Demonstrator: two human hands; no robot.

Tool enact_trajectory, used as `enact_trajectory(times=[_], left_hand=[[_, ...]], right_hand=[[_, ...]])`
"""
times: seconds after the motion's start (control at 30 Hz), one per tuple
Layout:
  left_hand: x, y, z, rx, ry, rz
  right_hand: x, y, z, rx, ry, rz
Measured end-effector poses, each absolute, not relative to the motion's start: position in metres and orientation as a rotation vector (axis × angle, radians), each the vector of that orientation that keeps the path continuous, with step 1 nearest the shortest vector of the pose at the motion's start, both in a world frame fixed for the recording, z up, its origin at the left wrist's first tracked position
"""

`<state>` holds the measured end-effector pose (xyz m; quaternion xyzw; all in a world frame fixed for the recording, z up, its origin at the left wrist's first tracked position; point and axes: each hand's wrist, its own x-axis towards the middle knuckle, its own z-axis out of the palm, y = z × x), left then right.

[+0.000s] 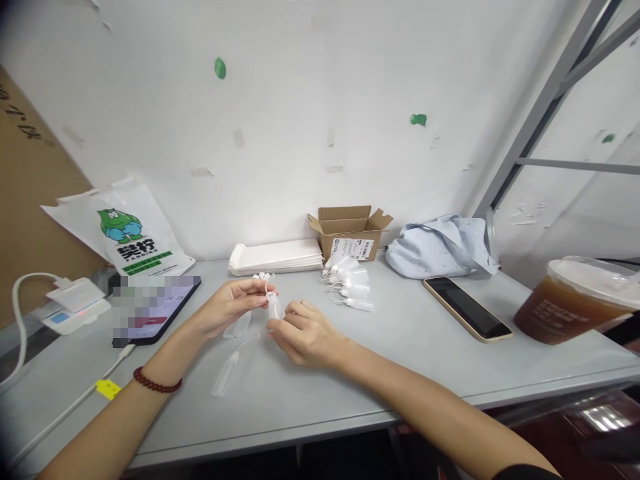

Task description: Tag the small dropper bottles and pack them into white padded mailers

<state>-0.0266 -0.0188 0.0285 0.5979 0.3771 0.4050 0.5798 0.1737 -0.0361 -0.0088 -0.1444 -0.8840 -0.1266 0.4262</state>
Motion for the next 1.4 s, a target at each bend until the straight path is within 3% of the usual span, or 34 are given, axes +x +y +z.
enact_trajectory(times=[0.7, 1.4], left_hand=[[-0.028, -0.018, 0.023, 1.553, 0.863, 0.987], [-0.019, -0.024, 0.028, 1.535, 0.955, 0.99]], right_hand=[[0.18, -0.042, 0.0, -0.441, -2.037, 0.447], [0.184, -0.03, -0.004, -0.824, -1.833, 0.578]])
